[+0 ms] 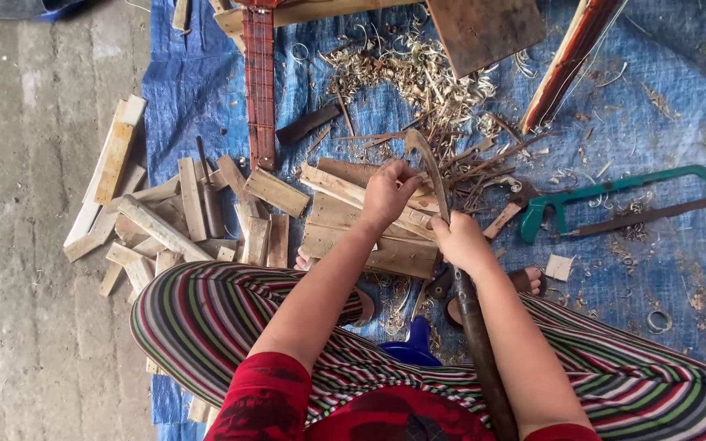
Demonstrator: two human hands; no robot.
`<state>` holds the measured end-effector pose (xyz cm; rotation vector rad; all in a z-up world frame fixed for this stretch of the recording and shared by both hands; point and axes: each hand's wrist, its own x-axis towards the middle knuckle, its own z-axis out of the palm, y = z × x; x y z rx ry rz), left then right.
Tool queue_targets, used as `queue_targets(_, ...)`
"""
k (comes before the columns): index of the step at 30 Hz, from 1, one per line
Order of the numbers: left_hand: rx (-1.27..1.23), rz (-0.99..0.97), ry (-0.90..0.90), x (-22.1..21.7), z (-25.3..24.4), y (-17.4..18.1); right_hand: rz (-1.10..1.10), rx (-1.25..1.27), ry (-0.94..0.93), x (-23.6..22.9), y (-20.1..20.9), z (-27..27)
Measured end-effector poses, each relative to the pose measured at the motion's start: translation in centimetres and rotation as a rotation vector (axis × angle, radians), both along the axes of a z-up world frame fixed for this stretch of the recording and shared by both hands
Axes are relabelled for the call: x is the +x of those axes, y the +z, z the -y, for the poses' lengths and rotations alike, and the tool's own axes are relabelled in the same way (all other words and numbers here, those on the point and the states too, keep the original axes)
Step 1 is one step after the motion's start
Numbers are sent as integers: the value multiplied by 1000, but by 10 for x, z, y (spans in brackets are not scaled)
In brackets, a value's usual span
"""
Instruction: Shaving and carving wood blocks using a curved hand tool to create thin strips or shape the material.
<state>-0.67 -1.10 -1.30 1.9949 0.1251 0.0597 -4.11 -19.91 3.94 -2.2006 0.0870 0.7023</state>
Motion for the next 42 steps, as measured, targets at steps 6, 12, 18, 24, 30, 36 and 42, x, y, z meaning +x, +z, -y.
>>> queue_targets(6,9,5,-3,6,-1,-22,125,146,-76,-13,91,-7)
queue_targets(12,27,28,-2,6,0,-10,110,-38,-22,-16,91,-6)
queue_targets(18,80,4,3,3,-2,8,41,-176,54,-11,63,-25)
queue_targets(24,-47,-156,3,6,-6,-6,-136,624,-155,-8,9,0)
queue_targets(30,188,-17,-196,-1,-8,-1,-250,938,-230,-11,-12,4)
queue_targets(36,386,0,-161,2,-4,-22,-48,260,-85,-12,34,-1)
queue_targets(42,399,50,-125,-1,-2,-17,257,210,-10,-26,152,-5)
